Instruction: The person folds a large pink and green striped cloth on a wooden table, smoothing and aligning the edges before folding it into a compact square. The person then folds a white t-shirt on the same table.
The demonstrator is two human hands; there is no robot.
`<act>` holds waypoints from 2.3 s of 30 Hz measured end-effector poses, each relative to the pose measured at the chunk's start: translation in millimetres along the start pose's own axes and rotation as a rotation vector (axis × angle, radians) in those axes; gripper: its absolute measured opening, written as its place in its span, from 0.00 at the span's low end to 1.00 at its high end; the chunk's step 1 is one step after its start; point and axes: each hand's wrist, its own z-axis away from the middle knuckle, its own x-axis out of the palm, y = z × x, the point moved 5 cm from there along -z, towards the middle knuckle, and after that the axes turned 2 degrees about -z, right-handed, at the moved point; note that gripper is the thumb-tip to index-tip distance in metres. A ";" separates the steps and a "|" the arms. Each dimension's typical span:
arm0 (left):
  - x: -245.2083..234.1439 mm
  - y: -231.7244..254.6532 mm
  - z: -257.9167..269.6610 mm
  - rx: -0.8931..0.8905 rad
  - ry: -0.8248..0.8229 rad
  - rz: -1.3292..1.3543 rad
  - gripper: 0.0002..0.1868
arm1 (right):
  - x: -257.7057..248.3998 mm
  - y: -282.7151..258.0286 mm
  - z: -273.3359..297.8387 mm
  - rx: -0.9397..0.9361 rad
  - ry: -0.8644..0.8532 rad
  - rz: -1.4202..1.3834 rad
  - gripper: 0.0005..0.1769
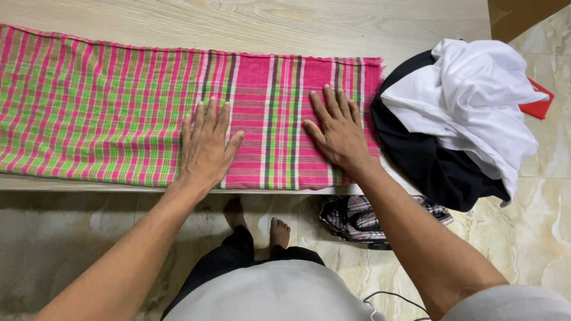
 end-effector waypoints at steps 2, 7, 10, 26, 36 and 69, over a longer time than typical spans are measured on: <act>11.9 -3.8 0.5 0.000 -0.071 -0.056 0.41 | 4.7 3.7 -4.7 0.024 -0.021 -0.004 0.40; 22.9 -2.8 5.0 -0.026 -0.117 -0.102 0.43 | 21.0 -37.1 -10.6 -0.106 -0.008 -0.012 0.40; 20.4 0.8 8.6 -0.017 -0.088 -0.092 0.44 | 20.1 -37.6 -5.5 -0.082 -0.058 -0.004 0.40; 14.2 4.7 3.4 0.047 -0.100 -0.071 0.43 | 25.5 -62.5 20.8 -0.006 -0.050 -0.043 0.41; -27.5 9.1 29.8 0.051 0.090 0.053 0.36 | 19.9 -67.3 23.5 0.061 0.097 -0.093 0.42; -237.9 -527.6 381.9 -0.689 0.626 0.054 0.30 | 142.4 -748.0 -167.9 -0.753 -0.174 -0.238 0.39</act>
